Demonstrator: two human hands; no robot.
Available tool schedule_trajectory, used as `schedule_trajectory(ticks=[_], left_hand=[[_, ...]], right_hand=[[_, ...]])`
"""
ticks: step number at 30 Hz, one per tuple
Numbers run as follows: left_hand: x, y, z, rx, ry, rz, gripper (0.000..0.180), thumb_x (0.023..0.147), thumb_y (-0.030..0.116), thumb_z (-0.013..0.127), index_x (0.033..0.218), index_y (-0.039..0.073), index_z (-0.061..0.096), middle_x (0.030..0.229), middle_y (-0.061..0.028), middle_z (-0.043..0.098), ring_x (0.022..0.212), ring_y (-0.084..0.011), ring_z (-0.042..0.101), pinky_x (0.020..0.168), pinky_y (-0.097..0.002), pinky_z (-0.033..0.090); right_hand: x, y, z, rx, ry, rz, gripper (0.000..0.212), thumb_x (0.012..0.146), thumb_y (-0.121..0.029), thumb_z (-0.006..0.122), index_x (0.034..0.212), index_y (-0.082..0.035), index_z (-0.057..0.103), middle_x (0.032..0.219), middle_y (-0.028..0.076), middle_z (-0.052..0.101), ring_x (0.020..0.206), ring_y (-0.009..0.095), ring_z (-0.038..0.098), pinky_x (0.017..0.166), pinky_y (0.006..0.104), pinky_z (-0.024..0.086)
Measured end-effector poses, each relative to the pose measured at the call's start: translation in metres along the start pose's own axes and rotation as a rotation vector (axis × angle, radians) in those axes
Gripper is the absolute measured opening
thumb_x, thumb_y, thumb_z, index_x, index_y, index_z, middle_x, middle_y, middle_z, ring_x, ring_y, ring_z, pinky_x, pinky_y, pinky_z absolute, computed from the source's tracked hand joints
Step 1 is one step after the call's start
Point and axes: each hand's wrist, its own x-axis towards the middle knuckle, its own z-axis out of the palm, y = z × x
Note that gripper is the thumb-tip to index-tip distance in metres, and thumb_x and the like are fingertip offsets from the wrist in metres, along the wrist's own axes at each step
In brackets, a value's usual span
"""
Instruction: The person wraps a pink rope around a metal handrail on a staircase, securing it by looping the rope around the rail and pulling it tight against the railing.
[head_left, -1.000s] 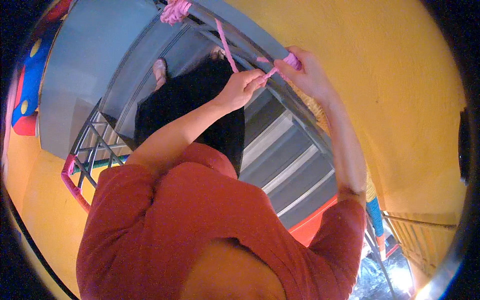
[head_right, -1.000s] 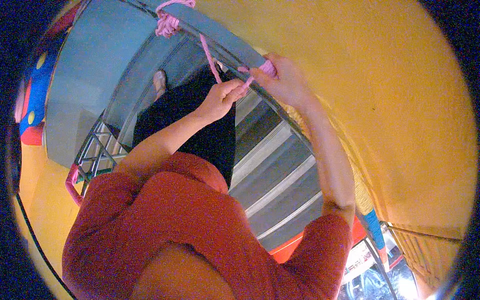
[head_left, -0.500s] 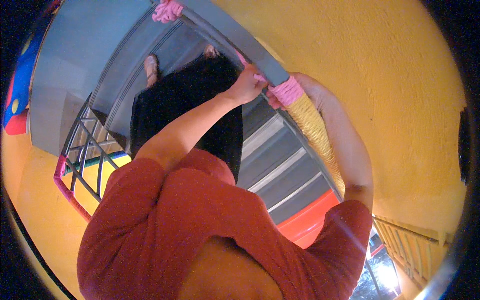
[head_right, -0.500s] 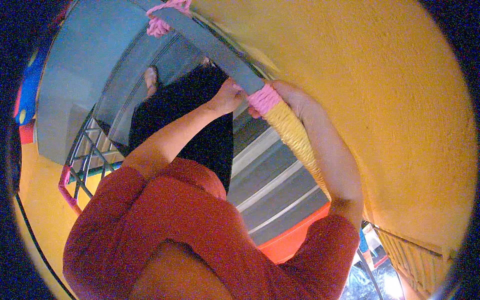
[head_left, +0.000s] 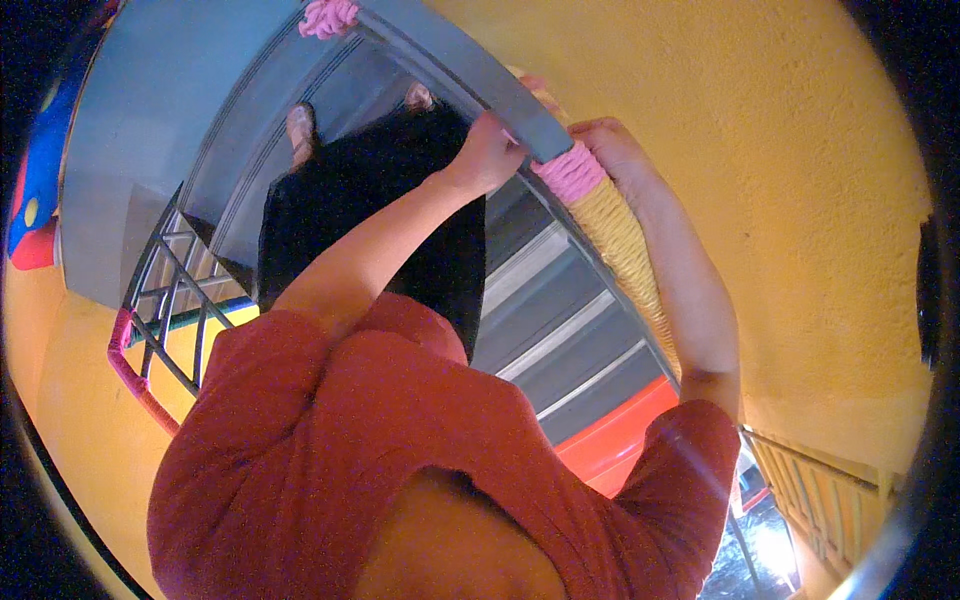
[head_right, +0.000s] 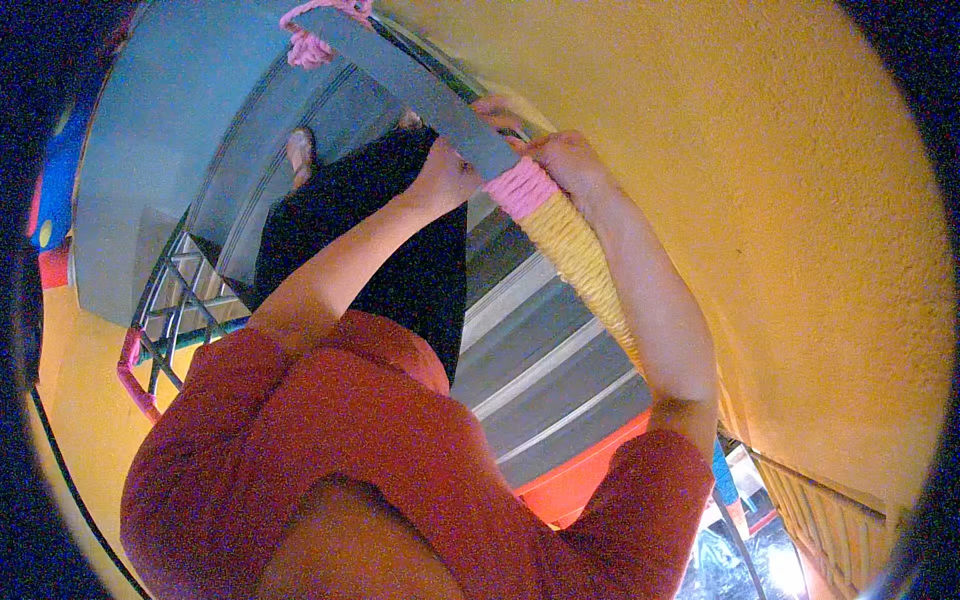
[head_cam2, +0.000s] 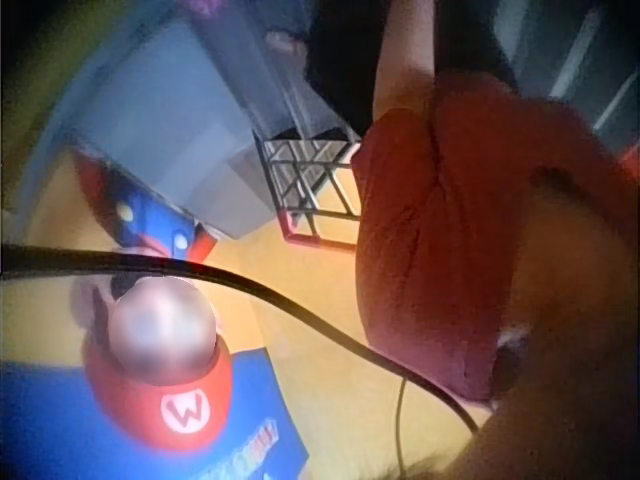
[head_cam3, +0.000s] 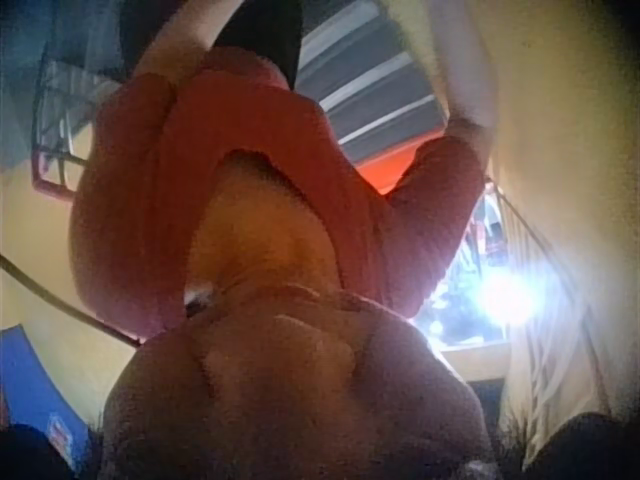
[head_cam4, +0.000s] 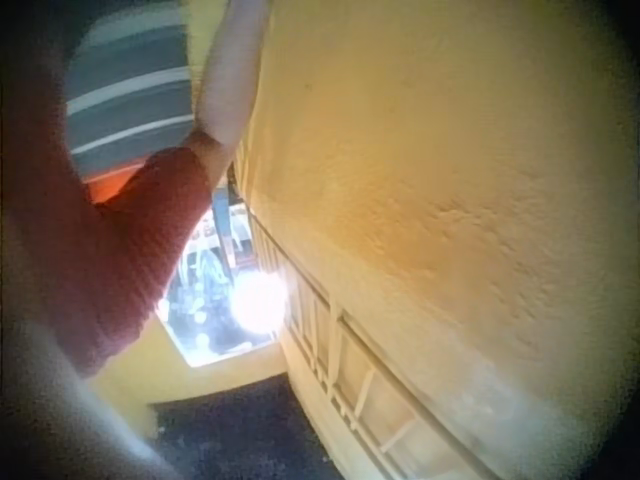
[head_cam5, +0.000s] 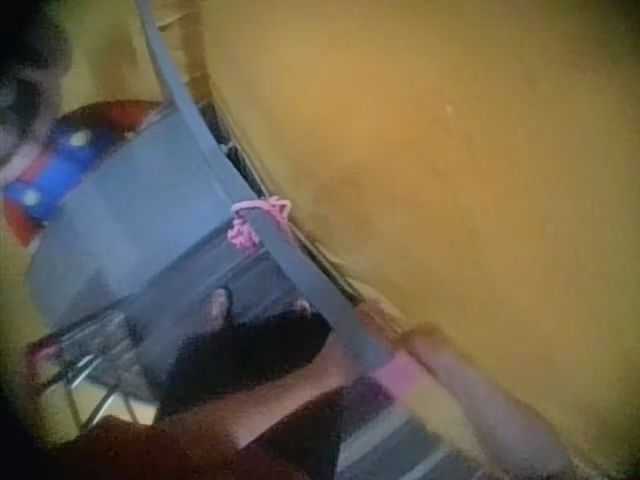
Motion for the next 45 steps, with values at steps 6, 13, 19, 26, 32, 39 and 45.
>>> schedule_trajectory(ticks=[6,13,19,26,32,39,45], left_hand=[[-0.048,0.089,-0.009,-0.777,0.165,-0.735,0.023,0.090,0.013,0.059,0.108,-0.001,0.059,0.109,-0.0111,0.062,0.098,-0.0206,0.060,0.091,-0.0334,0.047],[-0.040,0.084,0.016,-1.096,0.259,-0.864,0.021,0.091,0.012,0.057,0.104,-0.004,0.061,0.107,-0.0111,0.063,0.101,-0.0212,0.059,0.096,-0.0370,0.046],[-0.042,0.074,0.024,-1.228,0.185,-0.740,0.020,0.093,0.015,0.054,0.102,-0.001,0.061,0.106,-0.0103,0.063,0.104,-0.0211,0.057,0.100,-0.0374,0.043],[-0.045,0.065,0.021,-1.039,0.045,-0.572,0.025,0.095,0.019,0.050,0.109,-0.001,0.055,0.110,-0.0086,0.059,0.103,-0.0185,0.056,0.096,-0.0339,0.045],[-0.021,0.069,0.037,-0.805,0.015,-0.333,0.028,0.092,0.026,0.058,0.107,0.002,0.056,0.101,-0.0034,0.059,0.094,-0.0134,0.057,0.084,-0.0301,0.047],[-0.008,0.055,0.046,-1.200,-0.001,-0.584,0.019,0.090,0.018,0.059,0.103,0.004,0.059,0.098,-0.0044,0.063,0.090,-0.0151,0.061,0.078,-0.0314,0.051],[-0.013,0.053,0.025,-1.143,-0.155,-0.654,0.021,0.089,0.019,0.061,0.105,0.005,0.061,0.100,-0.0041,0.065,0.089,-0.0150,0.062,0.077,-0.0299,0.050]], right_hand=[[0.007,0.014,-0.019,-0.142,0.080,-0.094,0.009,0.077,-0.005,0.063,0.080,0.001,0.068,0.071,0.007,0.066,0.058,0.015,0.060,0.053,0.0301,0.047],[-0.007,0.003,-0.016,-0.174,0.171,-0.382,0.016,0.083,-0.017,0.067,0.078,-0.001,0.068,0.069,0.004,0.064,0.062,0.013,0.057,0.058,0.0277,0.045],[-0.026,-0.011,-0.003,0.075,0.169,-0.511,0.019,0.091,-0.018,0.056,0.087,-0.002,0.065,0.072,0.004,0.061,0.066,0.015,0.056,0.064,0.0301,0.046],[-0.035,-0.025,0.023,0.586,-0.089,-0.552,0.020,0.097,-0.020,0.045,0.081,-0.009,0.048,0.058,-0.003,0.036,0.052,0.011,0.035,0.051,0.0276,0.034],[-0.041,-0.009,0.034,0.734,0.219,-0.844,0.027,0.097,-0.023,0.045,0.073,-0.011,0.042,0.058,-0.003,0.034,0.048,0.009,0.028,0.045,0.0249,0.026],[-0.050,0.000,0.030,0.829,0.210,-0.948,0.028,0.096,-0.020,0.044,0.070,-0.012,0.041,0.058,-0.003,0.033,0.048,0.008,0.026,0.044,0.0255,0.024],[-0.048,-0.018,0.039,0.668,0.204,-0.775,0.028,0.097,-0.018,0.043,0.070,-0.012,0.045,0.057,-0.003,0.036,0.048,0.009,0.029,0.045,0.0253,0.025]])
